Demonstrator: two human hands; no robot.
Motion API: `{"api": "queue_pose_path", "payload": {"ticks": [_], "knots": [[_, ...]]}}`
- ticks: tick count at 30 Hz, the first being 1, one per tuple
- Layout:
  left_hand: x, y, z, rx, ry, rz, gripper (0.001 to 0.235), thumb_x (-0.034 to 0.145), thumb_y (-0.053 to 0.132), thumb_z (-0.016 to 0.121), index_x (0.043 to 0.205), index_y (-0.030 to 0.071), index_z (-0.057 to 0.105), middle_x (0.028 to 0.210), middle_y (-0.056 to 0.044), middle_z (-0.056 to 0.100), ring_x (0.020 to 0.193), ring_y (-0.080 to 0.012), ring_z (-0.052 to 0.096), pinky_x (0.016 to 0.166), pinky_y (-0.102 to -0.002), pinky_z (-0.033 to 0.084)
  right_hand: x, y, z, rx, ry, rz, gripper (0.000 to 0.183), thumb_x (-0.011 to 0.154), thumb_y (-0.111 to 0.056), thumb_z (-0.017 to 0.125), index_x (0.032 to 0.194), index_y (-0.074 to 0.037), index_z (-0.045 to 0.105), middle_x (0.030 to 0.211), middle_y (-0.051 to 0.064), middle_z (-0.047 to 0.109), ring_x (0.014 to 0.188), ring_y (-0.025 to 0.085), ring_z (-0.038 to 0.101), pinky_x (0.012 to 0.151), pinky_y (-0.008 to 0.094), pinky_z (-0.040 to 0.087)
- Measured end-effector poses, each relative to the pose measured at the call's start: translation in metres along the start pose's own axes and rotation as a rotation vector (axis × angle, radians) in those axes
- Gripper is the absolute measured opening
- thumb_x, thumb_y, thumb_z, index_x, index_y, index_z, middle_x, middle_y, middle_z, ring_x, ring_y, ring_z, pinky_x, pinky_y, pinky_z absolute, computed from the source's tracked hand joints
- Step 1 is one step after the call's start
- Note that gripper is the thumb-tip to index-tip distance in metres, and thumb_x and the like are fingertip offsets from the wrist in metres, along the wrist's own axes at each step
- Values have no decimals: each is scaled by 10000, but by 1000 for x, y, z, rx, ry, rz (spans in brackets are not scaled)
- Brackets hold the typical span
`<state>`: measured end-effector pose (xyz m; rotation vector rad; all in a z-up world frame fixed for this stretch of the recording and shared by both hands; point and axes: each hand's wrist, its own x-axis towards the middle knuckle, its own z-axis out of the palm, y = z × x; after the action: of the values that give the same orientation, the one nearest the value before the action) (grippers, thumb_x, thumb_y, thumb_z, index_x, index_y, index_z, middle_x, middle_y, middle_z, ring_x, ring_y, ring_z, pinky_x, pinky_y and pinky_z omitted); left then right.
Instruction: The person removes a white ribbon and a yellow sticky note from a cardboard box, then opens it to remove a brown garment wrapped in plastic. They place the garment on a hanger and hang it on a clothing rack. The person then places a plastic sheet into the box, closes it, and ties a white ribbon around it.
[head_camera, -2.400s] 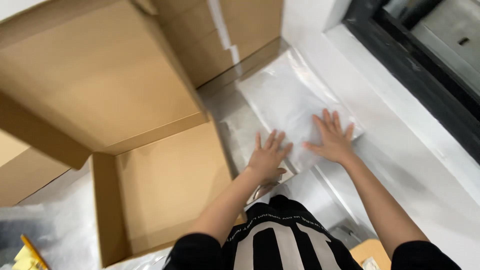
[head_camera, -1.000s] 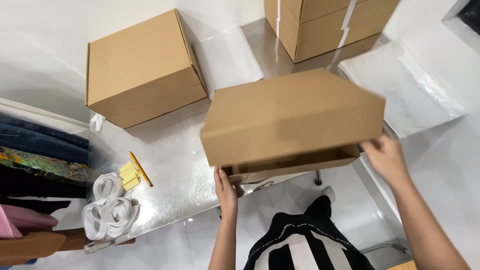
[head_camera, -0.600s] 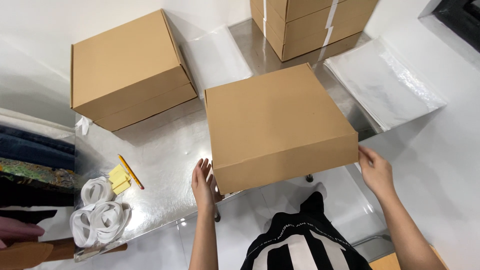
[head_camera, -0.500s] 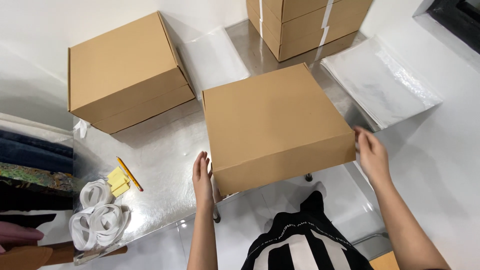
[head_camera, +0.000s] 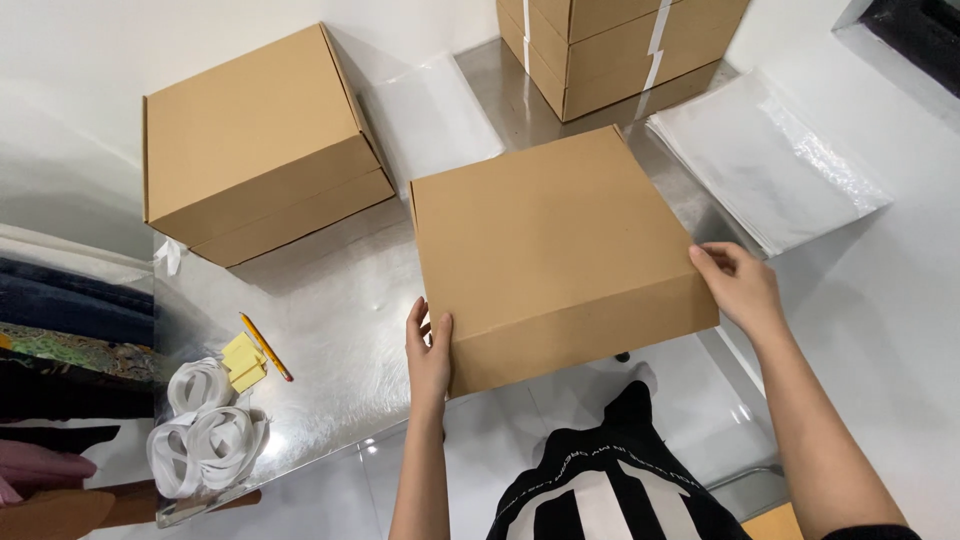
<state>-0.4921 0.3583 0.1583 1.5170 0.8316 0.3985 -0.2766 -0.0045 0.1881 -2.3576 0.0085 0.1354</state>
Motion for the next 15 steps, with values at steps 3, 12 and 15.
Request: {"api": "queue_pose_path", "payload": {"ticks": [3, 12, 15], "knots": [[-4, 8, -2, 31, 1, -27, 665, 1031, 355, 680, 1618, 147, 447, 1601, -170, 480, 1379, -351, 497, 1208, -499, 422, 4, 13, 1, 88, -56, 37, 581, 1110, -682, 628, 1335, -163, 760, 1259, 157, 753, 1208, 435, 674, 969, 506, 514], [1, 15, -4, 279, 46, -73, 605, 1066, 506, 606, 1568, 179, 523, 1517, -140, 529, 1257, -312, 509, 1126, -453, 440, 37, 71, 35, 416, -111, -40, 371, 1166, -414, 653, 934, -124, 652, 985, 30, 660, 942, 189, 532, 834, 340, 398], [8, 11, -7, 331, 31, -82, 615, 1077, 523, 574, 1569, 159, 514, 1504, -181, 548, 1269, -363, 537, 1140, -478, 409, 39, 62, 23, 296, -94, -72, 415, 1116, -384, 712, 835, -86, 645, 739, 48, 587, 738, 197, 532, 669, 319, 373]]}}
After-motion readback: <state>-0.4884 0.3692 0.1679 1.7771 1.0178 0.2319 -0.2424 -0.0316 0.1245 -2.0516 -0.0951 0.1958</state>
